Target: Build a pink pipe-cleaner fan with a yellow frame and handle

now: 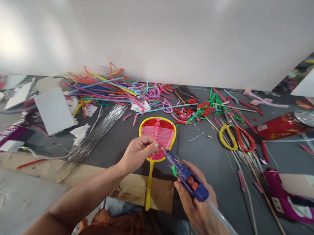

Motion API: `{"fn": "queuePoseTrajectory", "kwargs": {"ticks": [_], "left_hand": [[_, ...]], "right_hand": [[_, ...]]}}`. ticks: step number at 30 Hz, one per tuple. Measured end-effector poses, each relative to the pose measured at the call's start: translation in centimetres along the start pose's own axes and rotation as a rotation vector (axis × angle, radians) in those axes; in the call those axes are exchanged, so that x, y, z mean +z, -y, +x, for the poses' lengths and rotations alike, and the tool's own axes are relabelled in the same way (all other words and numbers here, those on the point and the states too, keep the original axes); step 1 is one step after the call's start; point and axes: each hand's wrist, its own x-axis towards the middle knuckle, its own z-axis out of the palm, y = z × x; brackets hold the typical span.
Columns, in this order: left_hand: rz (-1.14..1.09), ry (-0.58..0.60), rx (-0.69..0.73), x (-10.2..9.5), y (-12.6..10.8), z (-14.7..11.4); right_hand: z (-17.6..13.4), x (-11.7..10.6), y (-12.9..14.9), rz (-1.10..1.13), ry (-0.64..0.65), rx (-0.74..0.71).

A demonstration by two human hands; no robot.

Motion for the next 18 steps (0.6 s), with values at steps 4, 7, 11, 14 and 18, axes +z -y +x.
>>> {"fn": "queuePoseTrajectory", "kwargs": {"ticks": [4, 7, 11, 14, 18], "left_hand": [[-0.008, -0.010, -0.001, 0.00, -0.07, 0.02], [0.001, -0.001, -0.008, 0.08, -0.21, -0.05], [0.014, 0.009, -0.004, 0.11, -0.19, -0.12], [0.016, 0.002, 0.005, 0.03, -0.07, -0.07], [0.012, -0.006, 0.015, -0.03, -0.13, 0.00]], "right_hand": [[0.01, -0.03, 0.06, 0.034, -0.041, -0.058], [-0.02, 0.24, 0.24, 0.036, -0.054, -0.035], [-0.26, 0.44, 0.46, 0.011, -0.009, -0.014], [-0.37, 0.38, 0.45, -0.005, -0.059, -0.019], [0.04, -0.07, 0.47, -0.027, -0.043, -0.099]]}}
